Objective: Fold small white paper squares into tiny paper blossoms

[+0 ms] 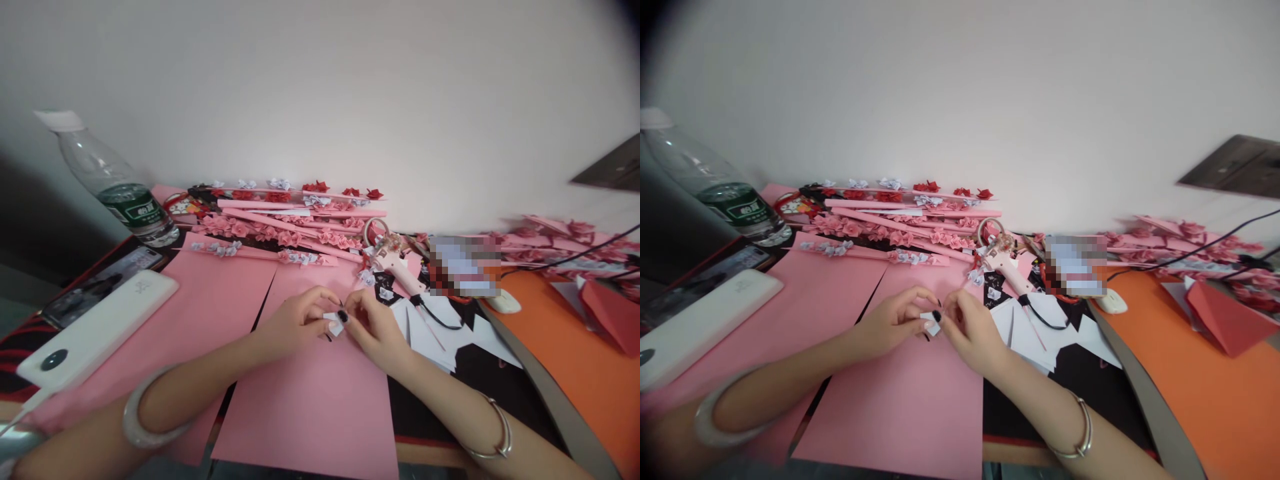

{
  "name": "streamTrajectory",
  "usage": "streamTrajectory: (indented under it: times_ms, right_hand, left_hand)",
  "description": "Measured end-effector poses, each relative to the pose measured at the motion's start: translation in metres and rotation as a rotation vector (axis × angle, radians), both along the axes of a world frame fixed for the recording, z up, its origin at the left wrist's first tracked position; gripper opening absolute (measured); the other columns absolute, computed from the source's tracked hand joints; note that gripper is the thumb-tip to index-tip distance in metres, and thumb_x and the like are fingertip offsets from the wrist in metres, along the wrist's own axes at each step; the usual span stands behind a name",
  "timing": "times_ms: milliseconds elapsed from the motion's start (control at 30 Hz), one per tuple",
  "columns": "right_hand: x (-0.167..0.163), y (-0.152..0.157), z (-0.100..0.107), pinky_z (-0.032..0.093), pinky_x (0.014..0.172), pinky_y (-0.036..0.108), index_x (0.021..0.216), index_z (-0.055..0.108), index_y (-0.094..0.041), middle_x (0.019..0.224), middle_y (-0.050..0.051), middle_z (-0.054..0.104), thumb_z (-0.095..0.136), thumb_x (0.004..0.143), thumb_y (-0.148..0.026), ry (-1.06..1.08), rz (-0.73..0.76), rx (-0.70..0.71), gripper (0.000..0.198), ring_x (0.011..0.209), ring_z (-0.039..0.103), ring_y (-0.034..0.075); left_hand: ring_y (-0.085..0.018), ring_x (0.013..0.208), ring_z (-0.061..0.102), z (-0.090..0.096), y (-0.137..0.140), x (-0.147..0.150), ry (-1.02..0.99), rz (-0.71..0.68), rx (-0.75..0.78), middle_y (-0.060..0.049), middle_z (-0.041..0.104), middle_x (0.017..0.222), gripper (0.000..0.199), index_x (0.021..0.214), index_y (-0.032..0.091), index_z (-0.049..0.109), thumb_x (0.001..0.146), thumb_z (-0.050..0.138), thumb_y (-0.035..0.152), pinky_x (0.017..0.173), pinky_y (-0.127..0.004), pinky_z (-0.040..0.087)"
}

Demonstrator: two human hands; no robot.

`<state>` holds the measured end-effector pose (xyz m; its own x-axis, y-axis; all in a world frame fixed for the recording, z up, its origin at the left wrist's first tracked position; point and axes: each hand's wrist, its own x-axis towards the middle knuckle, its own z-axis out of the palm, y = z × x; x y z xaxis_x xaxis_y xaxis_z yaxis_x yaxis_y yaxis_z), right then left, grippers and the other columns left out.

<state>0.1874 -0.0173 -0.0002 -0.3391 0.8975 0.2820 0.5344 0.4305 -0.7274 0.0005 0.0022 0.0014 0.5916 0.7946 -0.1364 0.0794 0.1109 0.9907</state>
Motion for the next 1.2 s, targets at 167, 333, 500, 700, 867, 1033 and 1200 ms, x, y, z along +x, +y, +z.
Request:
streamTrajectory:
  times_ms: [167,333,500,700,867,1033,1200]
  right_hand:
    - [-0.0038,0.0002,0.0021,0.028,0.046,0.019,0.064,0.041,-0.019,0.054,-0.005,0.037,0.04,0.088,-0.022,-0.032,0.196,-0.113,0.025,0.048,0.035,0.008]
    - [-0.0035,-0.0013,0.002,0.03,0.048,0.02,0.058,0.039,-0.019,0.053,-0.005,0.038,0.037,0.09,-0.024,-0.032,0.158,-0.068,0.032,0.049,0.038,0.008]
    - [-0.001,-0.0002,-0.0018,0.034,0.05,0.02,0.061,0.045,-0.018,0.053,-0.004,0.042,0.037,0.09,-0.022,-0.045,0.093,-0.034,0.03,0.049,0.041,0.009]
    - [0.0003,0.0024,-0.0033,0.047,0.068,0.025,0.102,0.057,-0.019,0.089,0.004,0.064,0.042,0.087,-0.016,0.039,0.005,0.022,0.022,0.076,0.06,0.014]
    - [-0.0014,0.0029,-0.0023,0.05,0.078,0.03,0.112,0.058,-0.023,0.098,0.006,0.066,0.044,0.086,-0.014,0.073,0.071,0.078,0.031,0.089,0.062,0.016]
    - [-0.0024,0.0023,-0.0022,0.051,0.08,0.031,0.109,0.06,-0.023,0.099,0.006,0.065,0.045,0.086,-0.015,0.066,0.112,0.086,0.029,0.093,0.061,0.017]
    - [-0.0003,0.002,-0.0038,0.049,0.085,0.03,0.108,0.062,-0.024,0.105,0.006,0.063,0.045,0.086,-0.013,0.046,0.144,0.139,0.029,0.098,0.059,0.016]
  left_hand:
    - [-0.015,0.068,0.062,0.0028,-0.0047,0.0002,0.012,-0.083,-0.006,0.002,0.064,0.067,0.026,0.1,0.021,0.041,0.078,0.053,0.016,0.068,-0.029,0.046]
    - [-0.015,0.066,0.062,0.0017,-0.0036,0.0014,-0.043,-0.081,-0.052,0.003,0.063,0.063,0.026,0.098,0.021,0.041,0.077,0.057,0.02,0.068,-0.03,0.047]
    - [-0.015,0.067,0.063,-0.002,-0.0001,0.0011,-0.055,-0.02,-0.039,0.0,0.066,0.069,0.026,0.095,0.02,0.041,0.076,0.059,0.022,0.066,-0.03,0.049]
    - [-0.015,0.063,0.062,-0.0001,0.0005,-0.0001,0.033,0.021,0.042,-0.001,0.068,0.068,0.027,0.098,0.021,0.039,0.078,0.056,0.021,0.063,-0.028,0.048]
    - [-0.015,0.06,0.061,0.0009,-0.0002,-0.0004,0.112,0.035,0.116,0.0,0.067,0.065,0.038,0.11,0.02,0.035,0.077,0.055,0.021,0.056,-0.025,0.044]
    - [-0.014,0.058,0.061,0.0061,-0.0004,0.0,0.15,0.036,0.168,0.001,0.067,0.065,0.062,0.129,0.021,0.027,0.075,0.057,0.02,0.057,-0.025,0.045]
    - [-0.014,0.056,0.059,0.0056,-0.0004,-0.0003,0.153,0.033,0.158,0.0,0.068,0.066,0.061,0.13,0.021,0.03,0.075,0.059,0.024,0.054,-0.023,0.046]
